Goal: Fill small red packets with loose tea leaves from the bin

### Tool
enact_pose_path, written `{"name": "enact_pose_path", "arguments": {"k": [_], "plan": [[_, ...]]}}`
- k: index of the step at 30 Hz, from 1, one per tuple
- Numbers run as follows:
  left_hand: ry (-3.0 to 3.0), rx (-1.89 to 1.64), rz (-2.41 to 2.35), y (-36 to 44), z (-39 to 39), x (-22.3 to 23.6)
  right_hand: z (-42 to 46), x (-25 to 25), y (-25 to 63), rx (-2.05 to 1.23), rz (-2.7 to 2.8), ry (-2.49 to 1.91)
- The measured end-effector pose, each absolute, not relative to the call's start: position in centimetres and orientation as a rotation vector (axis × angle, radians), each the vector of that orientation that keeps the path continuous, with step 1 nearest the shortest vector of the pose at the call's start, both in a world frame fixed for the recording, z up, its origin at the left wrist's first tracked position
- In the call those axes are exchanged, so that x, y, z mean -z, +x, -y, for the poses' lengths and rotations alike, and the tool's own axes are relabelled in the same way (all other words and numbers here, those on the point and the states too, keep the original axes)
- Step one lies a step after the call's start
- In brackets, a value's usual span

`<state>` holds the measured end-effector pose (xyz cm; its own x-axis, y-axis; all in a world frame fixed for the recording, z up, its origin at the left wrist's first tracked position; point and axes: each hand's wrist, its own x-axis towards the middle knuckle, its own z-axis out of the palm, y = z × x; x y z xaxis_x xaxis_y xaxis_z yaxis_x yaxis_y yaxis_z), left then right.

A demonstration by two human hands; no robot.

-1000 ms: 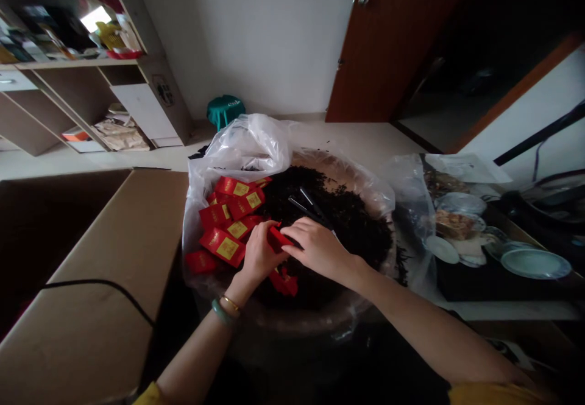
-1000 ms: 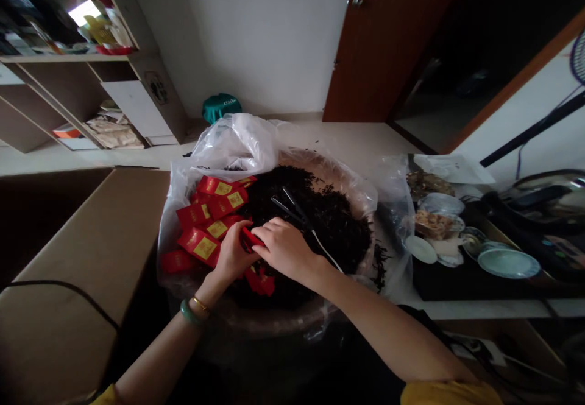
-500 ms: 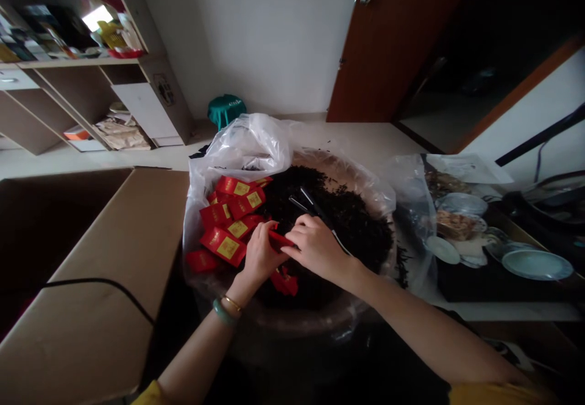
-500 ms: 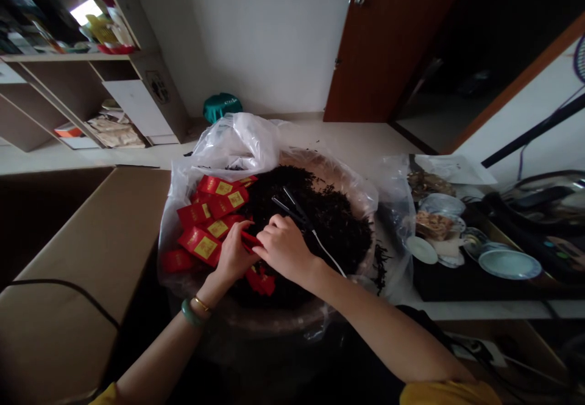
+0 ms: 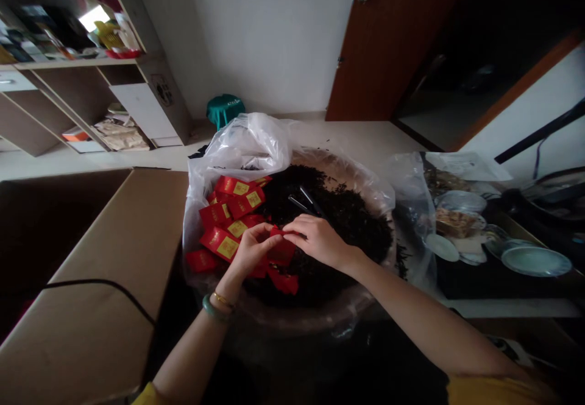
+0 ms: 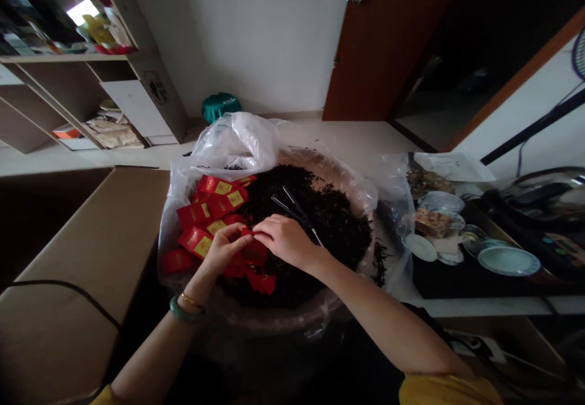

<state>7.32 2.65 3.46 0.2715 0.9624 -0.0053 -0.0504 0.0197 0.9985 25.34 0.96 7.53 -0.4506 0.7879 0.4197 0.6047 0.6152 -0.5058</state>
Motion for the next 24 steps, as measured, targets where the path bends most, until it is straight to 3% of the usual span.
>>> {"name": "enact_pose_path", "arguments": {"k": [5,11,19,24], "plan": [[1.037,-1.085,-0.89,8.0,-2.2,-2.8,-1.2,-6.6,24.9,-0.572,1.829,-1.224],[0.899,-1.13,-0.856,8.3,-2.0,-2.9,-2.0,-6.6,25.4,-0.915,1.745,-1.381],[0.791,-0.797,-0.807,8.8,-1.3,-3.4,-1.4,-6.4,24.7,-0.951,1.623,-1.305],[0.77,-0.821,-0.867,9.0,-1.4,-2.7,-1.5,-5.7,24.5,-0.908,1.623,-1.326]]}}
